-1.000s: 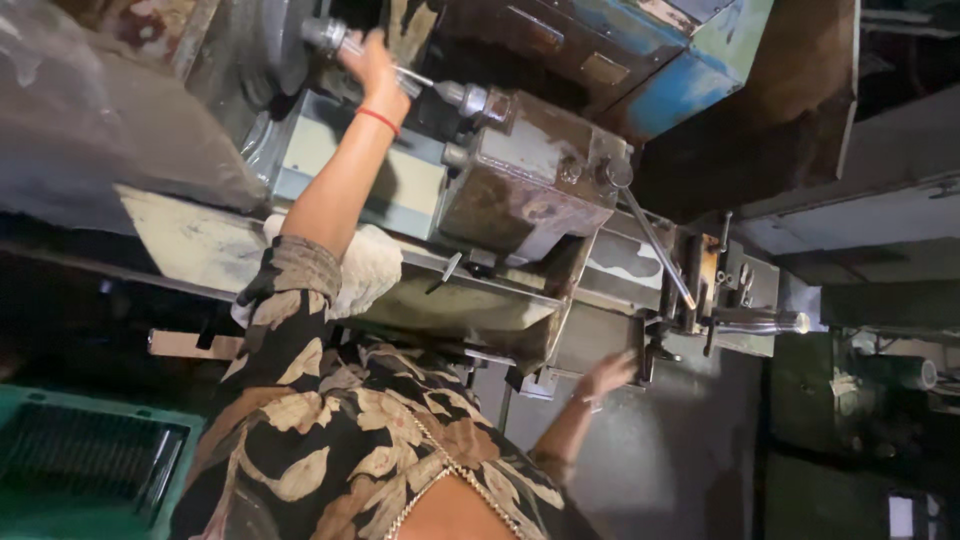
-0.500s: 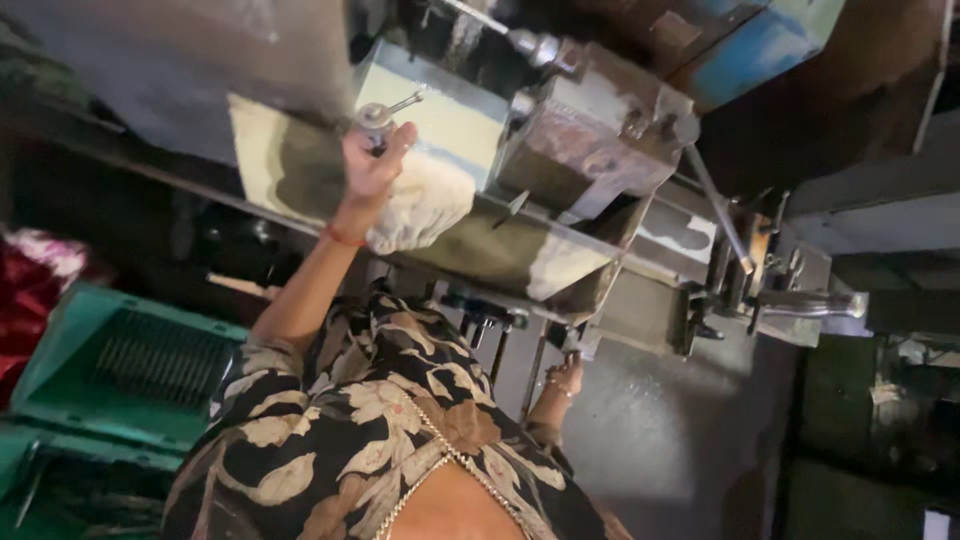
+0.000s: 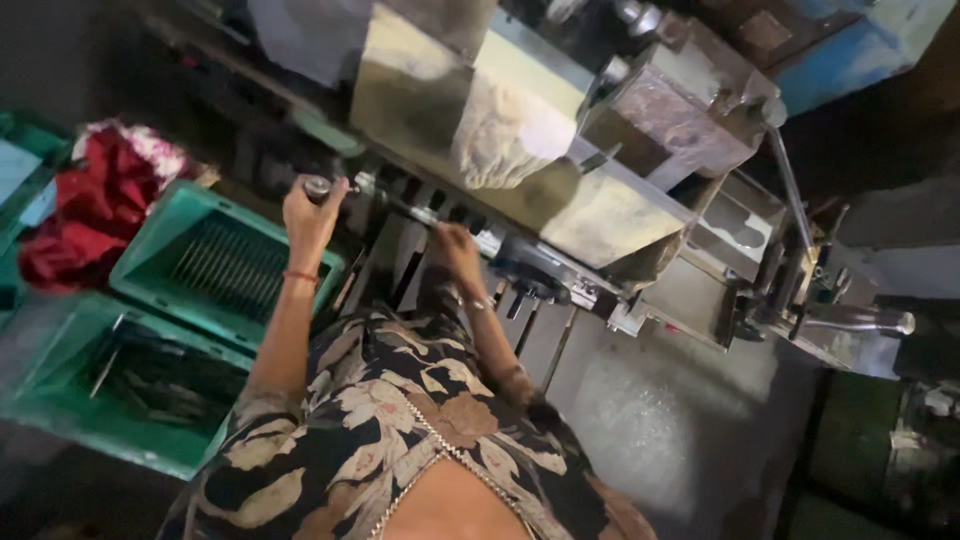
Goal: The person repeatedly picks small cylindrical metal parts from green bins, places them against a rotating grinding wheel, and returns them to the bins. The cycle of pick, grind, and return is performed continuously throughout the clip.
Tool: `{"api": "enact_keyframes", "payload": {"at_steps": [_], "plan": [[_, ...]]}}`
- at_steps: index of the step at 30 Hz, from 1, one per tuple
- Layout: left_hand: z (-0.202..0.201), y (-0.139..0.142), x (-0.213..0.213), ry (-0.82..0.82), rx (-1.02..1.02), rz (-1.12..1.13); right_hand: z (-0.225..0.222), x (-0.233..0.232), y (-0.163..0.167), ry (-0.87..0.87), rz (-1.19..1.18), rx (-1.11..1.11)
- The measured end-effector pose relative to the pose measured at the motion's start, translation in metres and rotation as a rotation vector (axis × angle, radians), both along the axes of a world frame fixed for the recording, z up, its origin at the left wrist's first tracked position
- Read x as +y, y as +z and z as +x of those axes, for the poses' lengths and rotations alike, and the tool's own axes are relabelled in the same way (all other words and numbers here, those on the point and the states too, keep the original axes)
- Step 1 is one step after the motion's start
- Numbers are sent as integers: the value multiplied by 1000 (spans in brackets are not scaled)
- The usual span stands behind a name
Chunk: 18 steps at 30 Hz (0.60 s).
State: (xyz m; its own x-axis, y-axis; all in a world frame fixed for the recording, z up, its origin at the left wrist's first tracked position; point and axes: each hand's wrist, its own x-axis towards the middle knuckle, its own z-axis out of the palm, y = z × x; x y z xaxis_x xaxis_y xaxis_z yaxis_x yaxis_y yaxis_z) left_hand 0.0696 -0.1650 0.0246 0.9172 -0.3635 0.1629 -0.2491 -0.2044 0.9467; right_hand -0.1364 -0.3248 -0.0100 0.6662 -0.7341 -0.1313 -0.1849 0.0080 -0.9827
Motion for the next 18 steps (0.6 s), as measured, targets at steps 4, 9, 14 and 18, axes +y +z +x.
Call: {"api": "enact_keyframes", "payload": {"at_steps": [4, 9, 14, 18], "plan": [[-9, -6, 35, -49, 513, -467, 81, 73, 36, 374, 11, -224], [-11, -2, 62, 120, 557, -546, 112, 115, 61, 368, 217, -249], [-16, 3, 87, 141, 160, -431, 113, 131, 61, 345, 3, -228], [-21, 7, 111, 91, -452, -88, 109, 135, 66, 390, -103, -143]]}}
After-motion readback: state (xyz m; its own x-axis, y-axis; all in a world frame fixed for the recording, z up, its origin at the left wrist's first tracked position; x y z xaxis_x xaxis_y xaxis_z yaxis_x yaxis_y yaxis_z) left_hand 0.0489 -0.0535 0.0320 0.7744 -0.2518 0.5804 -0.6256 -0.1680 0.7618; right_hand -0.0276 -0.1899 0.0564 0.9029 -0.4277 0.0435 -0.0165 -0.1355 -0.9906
